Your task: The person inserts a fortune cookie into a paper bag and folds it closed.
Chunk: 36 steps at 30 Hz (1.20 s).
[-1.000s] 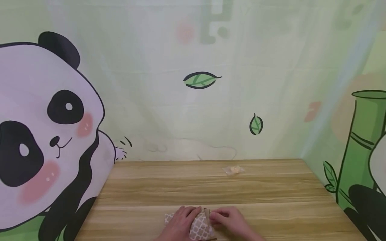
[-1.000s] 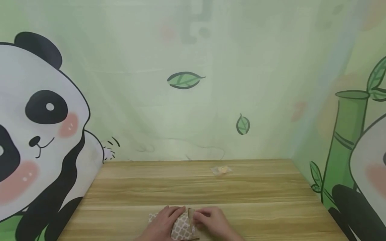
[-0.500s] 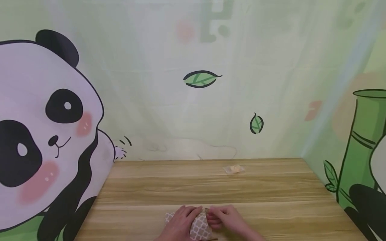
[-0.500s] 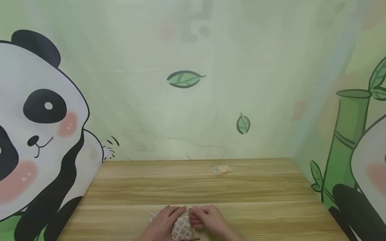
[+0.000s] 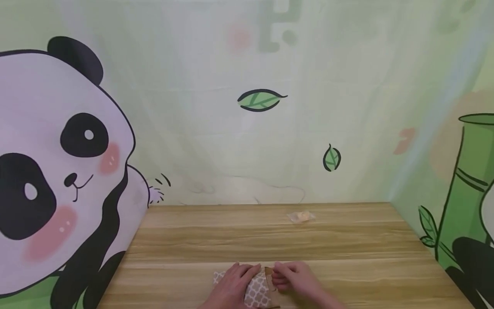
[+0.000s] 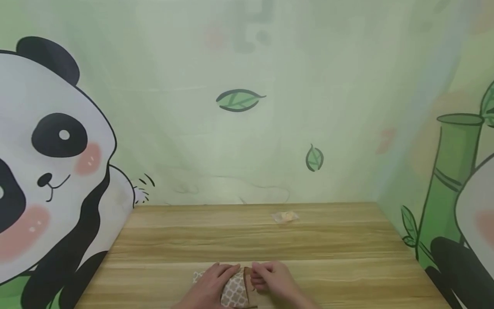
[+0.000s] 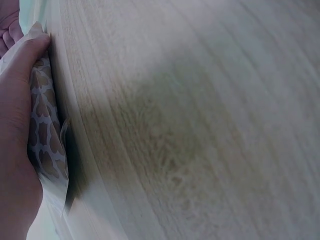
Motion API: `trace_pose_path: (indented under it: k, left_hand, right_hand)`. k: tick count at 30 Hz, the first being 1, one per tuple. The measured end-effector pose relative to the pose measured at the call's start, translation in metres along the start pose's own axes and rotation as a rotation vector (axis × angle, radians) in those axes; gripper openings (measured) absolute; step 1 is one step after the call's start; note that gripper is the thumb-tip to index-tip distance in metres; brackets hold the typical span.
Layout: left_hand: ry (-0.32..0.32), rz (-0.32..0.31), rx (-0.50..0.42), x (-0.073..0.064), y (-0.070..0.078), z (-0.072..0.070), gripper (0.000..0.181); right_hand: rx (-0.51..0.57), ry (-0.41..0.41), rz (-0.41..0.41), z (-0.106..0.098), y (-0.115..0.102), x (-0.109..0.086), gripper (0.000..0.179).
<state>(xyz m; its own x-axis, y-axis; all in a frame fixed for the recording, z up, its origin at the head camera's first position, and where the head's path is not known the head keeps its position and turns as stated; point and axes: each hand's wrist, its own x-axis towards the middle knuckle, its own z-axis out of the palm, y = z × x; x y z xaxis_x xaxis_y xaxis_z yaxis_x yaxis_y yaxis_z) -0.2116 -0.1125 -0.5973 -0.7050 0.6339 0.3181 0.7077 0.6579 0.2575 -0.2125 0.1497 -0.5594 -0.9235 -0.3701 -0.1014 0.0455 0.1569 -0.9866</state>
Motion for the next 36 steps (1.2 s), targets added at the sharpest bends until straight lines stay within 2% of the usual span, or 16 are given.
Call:
trace_pose_path:
  k: [6, 9, 12, 14, 18, 21, 27, 36]
  left_hand:
    - [-0.011, 0.007, -0.021, -0.001, -0.004, -0.002, 0.100]
    - [0.001, 0.019, -0.032, -0.002, -0.007, -0.002, 0.101]
    - [0.017, 0.030, -0.031, -0.004, -0.008, -0.002, 0.101]
    - [0.019, 0.031, -0.027, -0.004, -0.009, -0.003, 0.100]
    - [0.022, 0.033, -0.007, -0.005, -0.009, -0.002, 0.096]
    - [0.015, 0.039, 0.008, -0.005, -0.010, -0.001, 0.090]
    - [0.012, 0.058, 0.029, -0.006, -0.010, 0.004, 0.085]
    - [0.046, 0.066, 0.031, -0.005, -0.008, 0.008, 0.076]
  right_hand:
    - [-0.415, 0.040, -0.123, -0.038, -0.009, 0.007, 0.042]
    - [-0.526, 0.044, -0.142, -0.057, -0.015, 0.015, 0.043]
    - [-0.577, 0.050, -0.154, -0.074, -0.020, 0.027, 0.042]
    - [-0.649, 0.080, -0.169, -0.084, -0.022, 0.035, 0.040]
    - [-0.863, 0.168, -0.220, -0.103, -0.026, 0.050, 0.036]
    - [-0.992, 0.187, -0.267, -0.114, -0.026, 0.062, 0.036]
    - [-1.103, 0.188, -0.312, -0.132, -0.019, 0.082, 0.040]
    - [-1.083, 0.215, -0.293, -0.145, -0.014, 0.098, 0.043]
